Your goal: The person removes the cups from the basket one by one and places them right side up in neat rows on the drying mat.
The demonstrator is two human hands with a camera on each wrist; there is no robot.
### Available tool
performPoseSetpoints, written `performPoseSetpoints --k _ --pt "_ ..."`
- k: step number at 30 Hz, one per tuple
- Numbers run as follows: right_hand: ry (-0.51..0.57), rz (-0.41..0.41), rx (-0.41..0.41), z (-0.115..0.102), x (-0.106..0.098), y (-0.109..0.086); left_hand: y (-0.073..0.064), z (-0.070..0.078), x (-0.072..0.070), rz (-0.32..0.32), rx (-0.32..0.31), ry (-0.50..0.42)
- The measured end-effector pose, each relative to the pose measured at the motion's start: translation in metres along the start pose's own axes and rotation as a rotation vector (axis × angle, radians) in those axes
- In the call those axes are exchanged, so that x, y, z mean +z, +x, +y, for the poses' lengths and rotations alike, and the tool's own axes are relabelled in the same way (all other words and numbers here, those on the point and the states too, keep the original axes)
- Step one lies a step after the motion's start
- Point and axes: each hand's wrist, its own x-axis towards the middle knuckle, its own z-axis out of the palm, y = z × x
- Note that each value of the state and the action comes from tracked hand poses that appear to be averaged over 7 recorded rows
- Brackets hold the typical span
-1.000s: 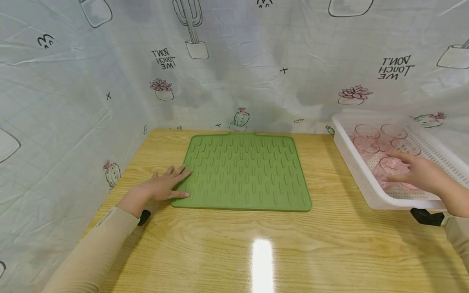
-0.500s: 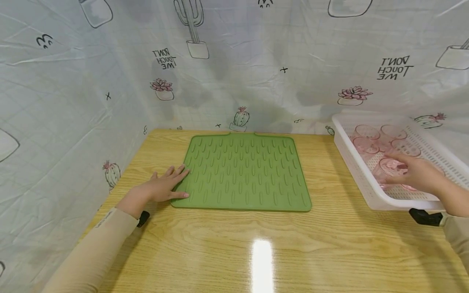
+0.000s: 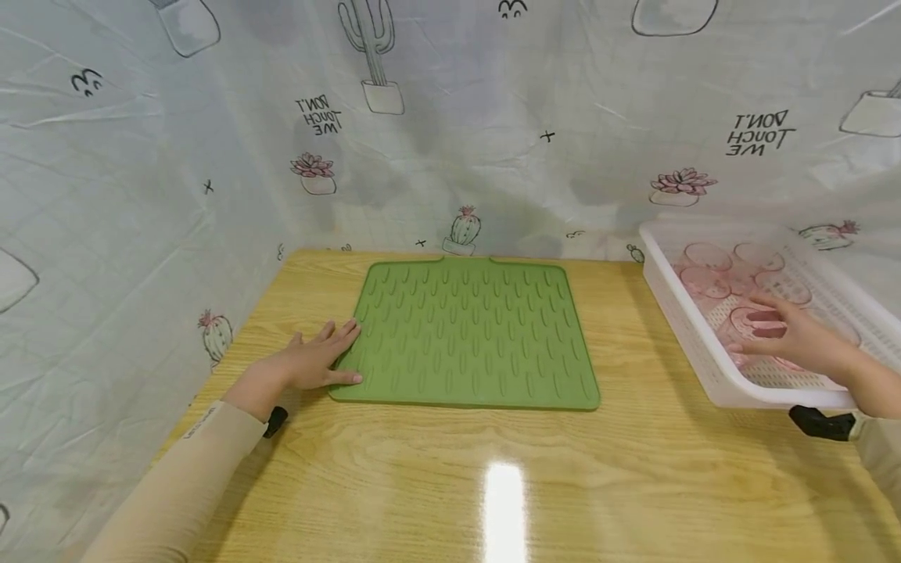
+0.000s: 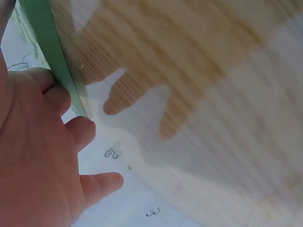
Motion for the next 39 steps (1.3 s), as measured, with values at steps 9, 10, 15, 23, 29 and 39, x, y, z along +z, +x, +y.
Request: performPoseSetpoints --k 9,10,15,23,29,39 --pt "0.067 -0.058 0.053 0.003 0.0016 -0.0028 -0.0005 0.0016 -0.001 0.0 -0.008 0.006" --pt "0.071 -0.065 0.06 0.0031 0.0015 -0.0034 -0.0006 0.002 -0.0014 -0.001 -0.007 0.006" --pt "0.086 -0.091 0.082 0.0049 0.0015 -0.0039 -0.0014 0.0036 -0.0034 -0.003 -0.006 0.001" --pt "0.119 -0.118 0.076 0.007 0.0002 -0.0023 -0.0004 0.0033 -0.0029 -0.001 -0.003 -0.012" --pt "0.114 -0.121 0.061 0.0071 0.0004 -0.0022 0.0015 0.0037 -0.0024 -0.005 -0.007 -0.012" --pt "0.065 -0.07 0.062 0.0063 -0.0014 0.0004 0.0016 0.0037 -0.0027 -0.014 -0.014 -0.033"
